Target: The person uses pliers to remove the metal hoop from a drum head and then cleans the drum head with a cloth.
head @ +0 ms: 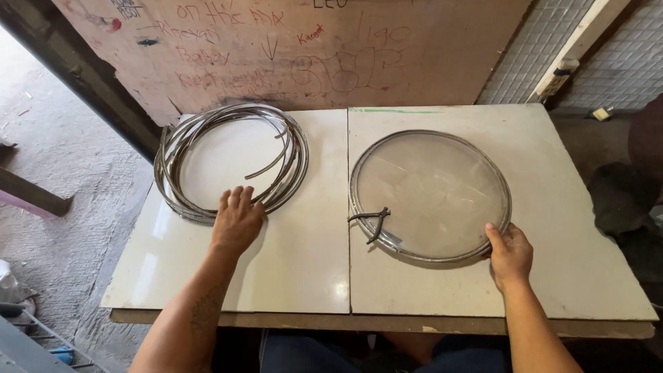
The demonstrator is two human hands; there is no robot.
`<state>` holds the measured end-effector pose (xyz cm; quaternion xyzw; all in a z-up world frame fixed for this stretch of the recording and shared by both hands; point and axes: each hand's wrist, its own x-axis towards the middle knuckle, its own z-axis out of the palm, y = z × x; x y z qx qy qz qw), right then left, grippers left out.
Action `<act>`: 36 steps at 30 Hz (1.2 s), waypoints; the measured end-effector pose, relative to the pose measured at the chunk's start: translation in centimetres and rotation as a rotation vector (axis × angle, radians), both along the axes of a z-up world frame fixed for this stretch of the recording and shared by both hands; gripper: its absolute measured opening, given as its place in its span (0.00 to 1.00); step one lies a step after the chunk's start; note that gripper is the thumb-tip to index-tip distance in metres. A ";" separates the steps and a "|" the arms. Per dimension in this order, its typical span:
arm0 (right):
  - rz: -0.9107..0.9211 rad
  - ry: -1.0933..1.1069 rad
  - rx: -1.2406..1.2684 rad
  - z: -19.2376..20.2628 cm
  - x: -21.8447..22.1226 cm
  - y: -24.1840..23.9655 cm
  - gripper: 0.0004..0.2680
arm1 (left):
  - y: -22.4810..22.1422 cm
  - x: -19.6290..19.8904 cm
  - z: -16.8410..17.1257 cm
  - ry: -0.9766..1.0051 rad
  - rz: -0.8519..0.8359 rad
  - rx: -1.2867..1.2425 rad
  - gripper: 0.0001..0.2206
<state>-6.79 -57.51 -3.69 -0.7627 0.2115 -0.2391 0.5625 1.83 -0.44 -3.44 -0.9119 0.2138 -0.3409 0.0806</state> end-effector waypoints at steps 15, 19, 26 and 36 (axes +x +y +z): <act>0.054 -0.004 0.098 0.3 -0.1 -0.3 0.21 | 1.2 0.8 0.1 0.051 0.072 0.065 0.06; 0.065 -0.010 0.094 0.5 -0.3 0.0 0.21 | 3.2 1.1 0.4 -0.028 0.114 0.121 0.03; 0.050 0.022 0.056 2.5 -0.7 1.1 0.22 | 8.6 0.7 -2.3 0.132 0.341 0.096 0.06; 0.039 0.035 0.069 3.4 -1.1 1.9 0.22 | 0.4 2.9 1.8 0.025 0.406 -0.094 0.08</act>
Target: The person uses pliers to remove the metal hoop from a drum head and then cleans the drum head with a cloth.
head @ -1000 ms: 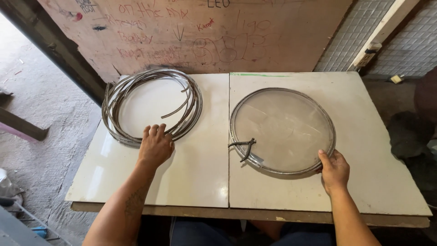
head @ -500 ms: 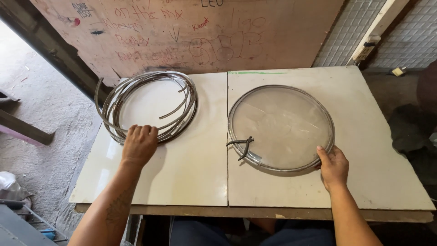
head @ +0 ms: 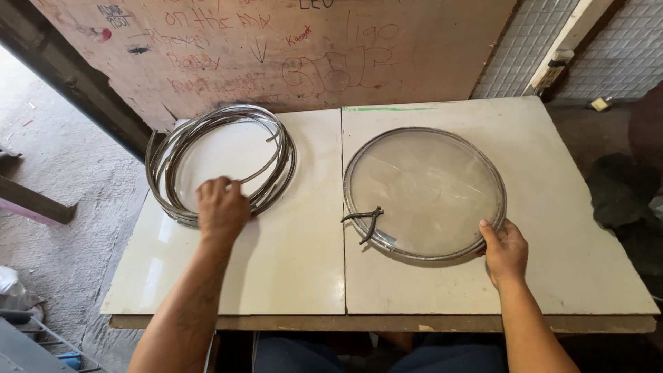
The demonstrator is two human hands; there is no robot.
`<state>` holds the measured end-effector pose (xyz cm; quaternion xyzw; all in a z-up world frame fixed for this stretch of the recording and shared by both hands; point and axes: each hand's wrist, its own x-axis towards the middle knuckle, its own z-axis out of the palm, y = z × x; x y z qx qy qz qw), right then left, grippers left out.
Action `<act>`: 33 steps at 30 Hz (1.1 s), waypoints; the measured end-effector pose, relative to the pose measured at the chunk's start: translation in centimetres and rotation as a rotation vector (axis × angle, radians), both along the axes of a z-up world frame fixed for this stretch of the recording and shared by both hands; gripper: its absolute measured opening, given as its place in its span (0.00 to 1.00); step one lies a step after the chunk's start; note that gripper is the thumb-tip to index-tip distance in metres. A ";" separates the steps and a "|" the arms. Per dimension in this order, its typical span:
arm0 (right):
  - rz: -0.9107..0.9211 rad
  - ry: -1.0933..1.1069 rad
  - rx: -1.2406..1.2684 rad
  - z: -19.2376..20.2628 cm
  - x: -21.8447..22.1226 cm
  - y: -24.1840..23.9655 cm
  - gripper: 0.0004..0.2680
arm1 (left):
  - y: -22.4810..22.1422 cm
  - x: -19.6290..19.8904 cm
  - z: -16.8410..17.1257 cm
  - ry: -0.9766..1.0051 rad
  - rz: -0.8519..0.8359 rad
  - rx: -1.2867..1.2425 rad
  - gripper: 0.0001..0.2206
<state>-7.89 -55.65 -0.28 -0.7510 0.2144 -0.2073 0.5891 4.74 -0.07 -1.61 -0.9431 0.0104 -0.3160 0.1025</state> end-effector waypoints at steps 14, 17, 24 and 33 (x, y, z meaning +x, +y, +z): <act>-0.012 0.028 0.005 -1.1 0.7 -0.5 0.22 | -12.9 13.9 -1.7 0.066 -0.148 0.102 0.08; -0.019 0.040 0.018 -0.6 0.5 -0.4 0.22 | -12.9 15.4 -2.2 0.058 -0.128 0.105 0.07; -0.011 0.052 0.044 -0.8 0.7 -0.6 0.22 | -12.5 17.4 -4.2 0.010 -0.110 0.022 0.07; 0.015 0.049 0.041 0.6 0.2 -0.1 0.22 | -13.4 17.0 -2.5 0.274 0.066 -0.272 0.10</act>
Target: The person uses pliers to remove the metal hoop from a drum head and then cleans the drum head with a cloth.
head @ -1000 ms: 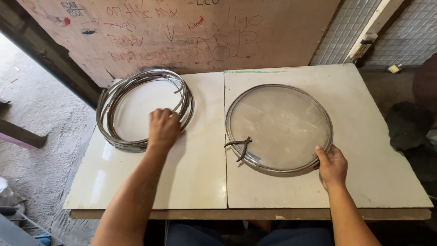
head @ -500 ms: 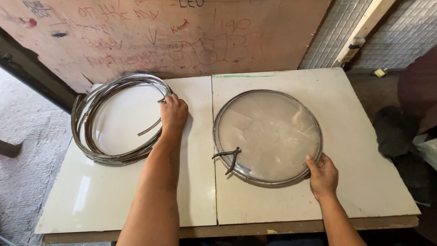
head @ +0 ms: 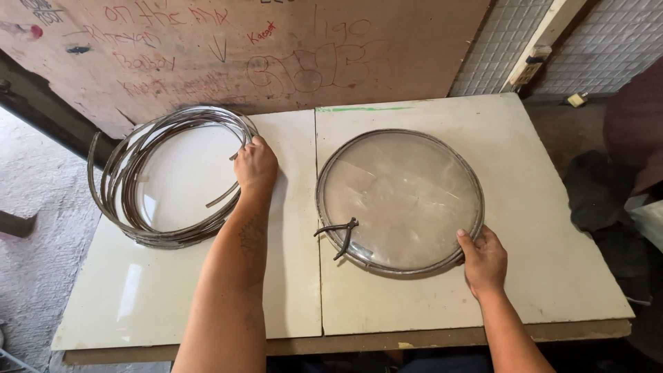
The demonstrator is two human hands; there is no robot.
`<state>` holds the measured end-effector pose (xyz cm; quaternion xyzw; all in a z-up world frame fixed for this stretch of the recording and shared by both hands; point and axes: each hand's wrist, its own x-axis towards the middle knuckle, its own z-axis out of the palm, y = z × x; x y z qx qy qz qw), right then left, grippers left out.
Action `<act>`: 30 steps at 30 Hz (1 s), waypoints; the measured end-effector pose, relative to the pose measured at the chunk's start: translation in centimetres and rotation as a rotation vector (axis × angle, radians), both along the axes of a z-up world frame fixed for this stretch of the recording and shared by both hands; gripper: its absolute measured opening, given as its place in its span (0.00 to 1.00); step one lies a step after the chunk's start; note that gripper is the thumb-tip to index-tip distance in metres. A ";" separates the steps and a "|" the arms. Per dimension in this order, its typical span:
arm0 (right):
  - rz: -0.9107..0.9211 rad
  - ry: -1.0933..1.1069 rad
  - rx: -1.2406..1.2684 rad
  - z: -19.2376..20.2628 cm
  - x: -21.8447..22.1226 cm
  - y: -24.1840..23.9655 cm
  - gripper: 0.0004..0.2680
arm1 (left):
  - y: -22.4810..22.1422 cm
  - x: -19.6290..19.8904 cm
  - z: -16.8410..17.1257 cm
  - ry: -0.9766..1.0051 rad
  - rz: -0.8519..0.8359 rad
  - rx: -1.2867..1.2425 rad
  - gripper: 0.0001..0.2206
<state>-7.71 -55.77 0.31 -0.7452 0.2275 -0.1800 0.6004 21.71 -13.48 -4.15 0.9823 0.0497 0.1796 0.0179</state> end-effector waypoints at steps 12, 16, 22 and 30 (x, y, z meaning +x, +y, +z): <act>0.022 -0.045 -0.002 -0.7 0.2 -0.4 0.22 | -0.8 -2.8 4.7 -0.045 0.036 -0.340 0.08; 0.025 -0.074 0.034 -2.0 0.4 -1.2 0.22 | -1.2 -3.7 5.8 -0.003 0.052 -0.435 0.07; 0.023 -0.073 0.031 -2.4 0.4 -1.4 0.21 | -0.7 -3.3 5.5 -0.019 0.089 -0.544 0.06; 0.017 -0.072 0.039 -3.0 0.6 -1.6 0.21 | 0.4 -1.2 2.9 -0.127 0.152 -0.688 0.05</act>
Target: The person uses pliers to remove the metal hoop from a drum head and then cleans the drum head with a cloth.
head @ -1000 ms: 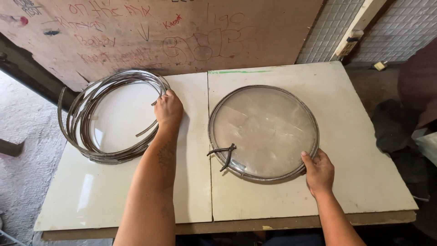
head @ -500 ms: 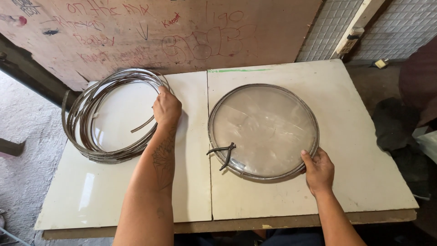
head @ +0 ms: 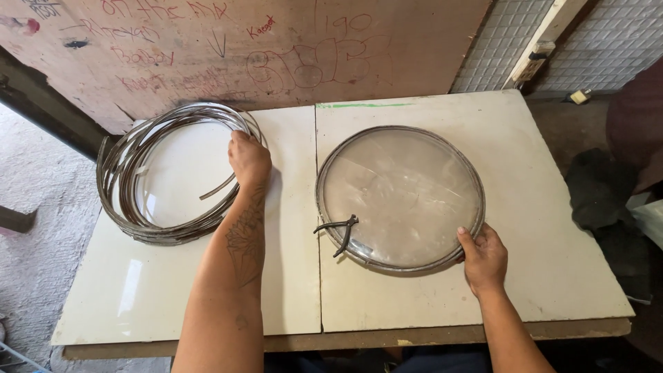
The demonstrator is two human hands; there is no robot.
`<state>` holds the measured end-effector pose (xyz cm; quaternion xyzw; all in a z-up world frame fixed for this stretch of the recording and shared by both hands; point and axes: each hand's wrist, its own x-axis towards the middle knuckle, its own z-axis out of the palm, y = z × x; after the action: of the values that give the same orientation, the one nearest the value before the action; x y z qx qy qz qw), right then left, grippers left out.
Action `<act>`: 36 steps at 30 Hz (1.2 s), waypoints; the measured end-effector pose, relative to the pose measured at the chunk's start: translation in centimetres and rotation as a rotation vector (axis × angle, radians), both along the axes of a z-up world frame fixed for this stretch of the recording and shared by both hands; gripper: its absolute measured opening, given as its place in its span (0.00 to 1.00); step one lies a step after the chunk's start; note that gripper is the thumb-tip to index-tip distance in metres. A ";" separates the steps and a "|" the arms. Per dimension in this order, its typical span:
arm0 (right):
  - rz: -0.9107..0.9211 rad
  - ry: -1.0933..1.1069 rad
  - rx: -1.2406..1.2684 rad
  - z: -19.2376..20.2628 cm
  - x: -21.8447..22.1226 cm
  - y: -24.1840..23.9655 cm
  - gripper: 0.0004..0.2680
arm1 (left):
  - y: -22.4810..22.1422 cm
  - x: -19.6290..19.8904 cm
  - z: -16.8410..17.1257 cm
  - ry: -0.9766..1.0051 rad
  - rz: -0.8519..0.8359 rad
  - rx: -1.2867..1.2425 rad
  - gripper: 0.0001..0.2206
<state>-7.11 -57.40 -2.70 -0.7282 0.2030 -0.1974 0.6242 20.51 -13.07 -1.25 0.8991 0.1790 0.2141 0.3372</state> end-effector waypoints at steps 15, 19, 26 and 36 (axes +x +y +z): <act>0.008 0.019 -0.025 -0.7 0.3 -0.4 0.20 | -0.5 -1.8 -6.8 -0.005 -0.363 0.495 0.06; -0.013 0.029 -0.055 -0.8 0.4 -0.4 0.21 | -0.7 -5.4 -2.2 0.085 -0.246 0.437 0.05; 0.007 -0.003 -0.098 -0.4 0.3 0.0 0.21 | 0.3 -11.4 1.9 0.046 -0.262 0.376 0.12; 0.016 -0.014 -0.179 -0.5 -0.3 -0.3 0.22 | 13.5 -30.2 5.3 0.166 0.095 -0.122 0.13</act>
<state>-7.41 -57.69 -3.23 -0.7813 0.1743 -0.2150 0.5595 -9.74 0.47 4.07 0.8821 0.2614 0.1435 0.3647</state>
